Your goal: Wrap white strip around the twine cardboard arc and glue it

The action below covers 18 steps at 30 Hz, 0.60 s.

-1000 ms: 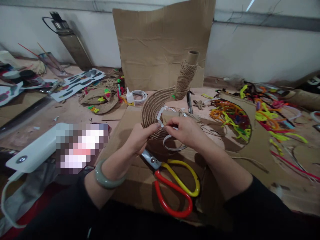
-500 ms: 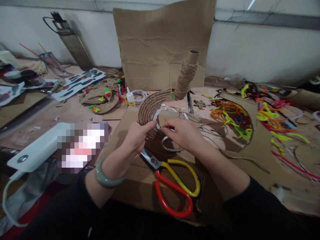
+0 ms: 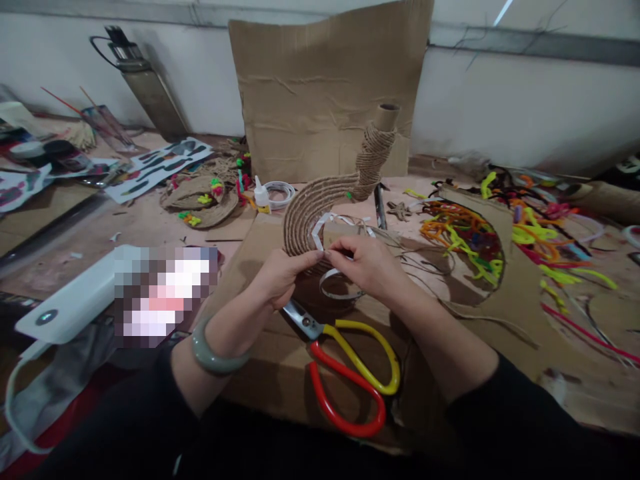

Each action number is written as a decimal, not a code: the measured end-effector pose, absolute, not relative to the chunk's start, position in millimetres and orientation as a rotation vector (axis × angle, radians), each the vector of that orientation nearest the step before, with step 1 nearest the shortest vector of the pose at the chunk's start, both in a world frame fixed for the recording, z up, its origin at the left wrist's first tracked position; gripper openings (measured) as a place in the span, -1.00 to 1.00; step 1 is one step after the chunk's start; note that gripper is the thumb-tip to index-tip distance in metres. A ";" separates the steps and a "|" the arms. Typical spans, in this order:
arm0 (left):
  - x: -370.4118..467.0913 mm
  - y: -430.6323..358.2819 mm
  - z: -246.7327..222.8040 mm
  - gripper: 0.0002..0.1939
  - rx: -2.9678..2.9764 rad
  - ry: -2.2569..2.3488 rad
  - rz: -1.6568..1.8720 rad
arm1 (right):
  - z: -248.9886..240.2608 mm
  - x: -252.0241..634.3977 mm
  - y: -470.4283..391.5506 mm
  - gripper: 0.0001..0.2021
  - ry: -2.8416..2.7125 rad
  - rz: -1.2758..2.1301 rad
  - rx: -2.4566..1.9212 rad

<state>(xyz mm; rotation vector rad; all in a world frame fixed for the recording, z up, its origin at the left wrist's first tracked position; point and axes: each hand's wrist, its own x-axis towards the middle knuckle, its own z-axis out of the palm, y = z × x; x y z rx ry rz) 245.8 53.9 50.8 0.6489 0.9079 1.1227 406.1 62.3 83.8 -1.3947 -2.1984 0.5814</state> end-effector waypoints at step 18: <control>242.1 58.2 48.9 -0.66 0.668 1.029 1.288 | 86.4 411.8 65.6 -0.76 -2.096 0.870 -1.299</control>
